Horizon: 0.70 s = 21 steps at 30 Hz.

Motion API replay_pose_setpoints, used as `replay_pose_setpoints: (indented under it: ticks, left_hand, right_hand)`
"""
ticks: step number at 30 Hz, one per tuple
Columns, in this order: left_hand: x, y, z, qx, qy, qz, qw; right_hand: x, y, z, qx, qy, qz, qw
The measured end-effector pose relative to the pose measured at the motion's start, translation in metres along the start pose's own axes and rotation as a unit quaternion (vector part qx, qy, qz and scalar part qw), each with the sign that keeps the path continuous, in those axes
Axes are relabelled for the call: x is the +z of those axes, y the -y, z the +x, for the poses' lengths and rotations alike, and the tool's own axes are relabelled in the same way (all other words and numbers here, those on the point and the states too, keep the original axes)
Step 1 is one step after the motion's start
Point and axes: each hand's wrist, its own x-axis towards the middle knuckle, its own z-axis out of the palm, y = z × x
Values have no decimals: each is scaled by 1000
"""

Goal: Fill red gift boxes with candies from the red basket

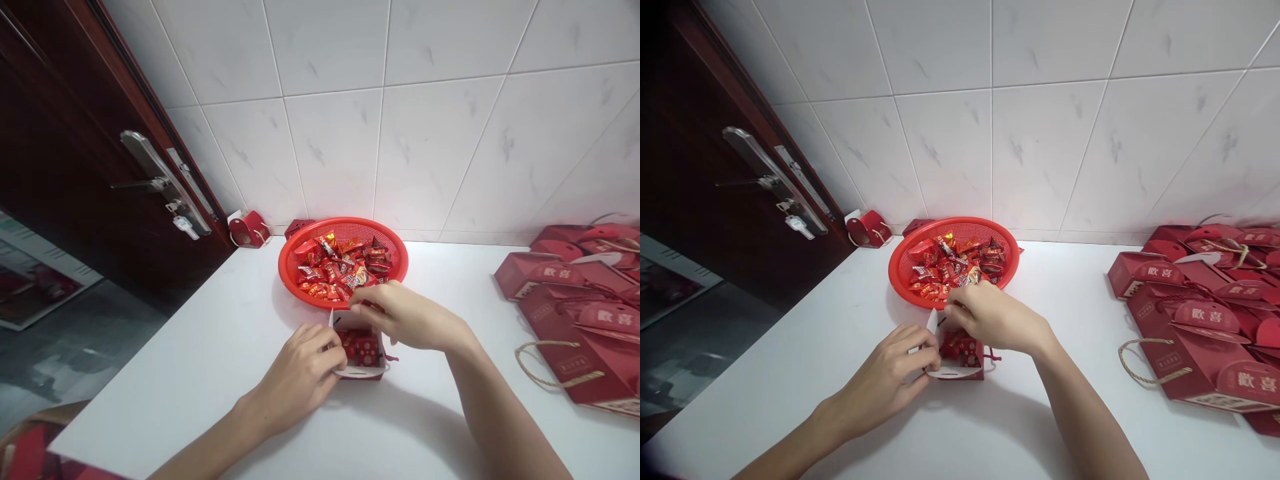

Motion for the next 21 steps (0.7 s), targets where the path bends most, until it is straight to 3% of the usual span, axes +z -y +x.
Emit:
replay_pose_setpoints:
  ticks: [3, 7, 12, 16, 21]
  left_hand:
    - [2, 1, -1, 3, -11, -3, 1000]
    - [3, 0, -2, 4, -22, -12, 1000]
    - [-5, 0, -4, -11, 19, -49, 999]
    - [-14, 3, -7, -19, 52, -101, 993]
    - [-17, 4, -8, -31, 62, -118, 991]
  right_hand:
    - [3, 7, 3, 11, -48, 38, 998]
    - [16, 12, 10, 16, -24, 94, 995]
    - [24, 6, 17, -24, -31, 23, 999]
    - [25, 8, 17, 46, -36, -63, 996]
    - [28, 8, 15, 40, 37, -119, 991]
